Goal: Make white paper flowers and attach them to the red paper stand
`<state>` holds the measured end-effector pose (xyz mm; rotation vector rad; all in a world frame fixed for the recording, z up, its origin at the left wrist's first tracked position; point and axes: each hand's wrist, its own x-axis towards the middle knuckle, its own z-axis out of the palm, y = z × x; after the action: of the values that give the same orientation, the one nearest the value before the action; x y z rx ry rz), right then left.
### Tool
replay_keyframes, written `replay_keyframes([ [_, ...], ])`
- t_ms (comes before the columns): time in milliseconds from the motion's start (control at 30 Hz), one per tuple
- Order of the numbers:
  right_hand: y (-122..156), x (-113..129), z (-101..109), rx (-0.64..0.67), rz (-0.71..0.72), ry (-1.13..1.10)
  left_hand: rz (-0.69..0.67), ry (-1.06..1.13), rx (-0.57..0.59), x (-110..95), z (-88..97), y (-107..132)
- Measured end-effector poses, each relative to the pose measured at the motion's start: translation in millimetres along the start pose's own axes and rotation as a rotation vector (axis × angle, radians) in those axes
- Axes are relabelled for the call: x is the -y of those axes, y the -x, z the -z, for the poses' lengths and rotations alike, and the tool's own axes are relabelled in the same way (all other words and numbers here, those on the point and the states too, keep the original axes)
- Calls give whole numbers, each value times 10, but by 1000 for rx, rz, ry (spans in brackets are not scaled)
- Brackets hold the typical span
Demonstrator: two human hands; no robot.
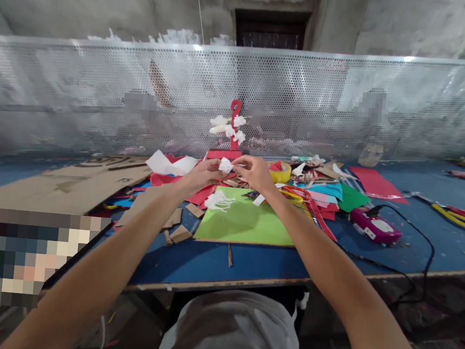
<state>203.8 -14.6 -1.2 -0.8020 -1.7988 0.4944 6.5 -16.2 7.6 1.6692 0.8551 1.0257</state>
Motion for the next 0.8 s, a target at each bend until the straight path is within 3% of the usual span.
replay_keyframes([
  [133,6,12,40,-6,-16,36,-48,-417,71,68,208,-42],
  [200,10,22,58,-2,-29,45,-46,-659,188,102,311,-47],
  [300,14,36,64,14,-21,50,-6,-856,315,111,406,-25],
  [500,16,42,38,54,-20,68,64,-911,420,76,435,4],
  [800,2,-10,36,73,-6,-27,-27,-833,387,46,459,-2],
])
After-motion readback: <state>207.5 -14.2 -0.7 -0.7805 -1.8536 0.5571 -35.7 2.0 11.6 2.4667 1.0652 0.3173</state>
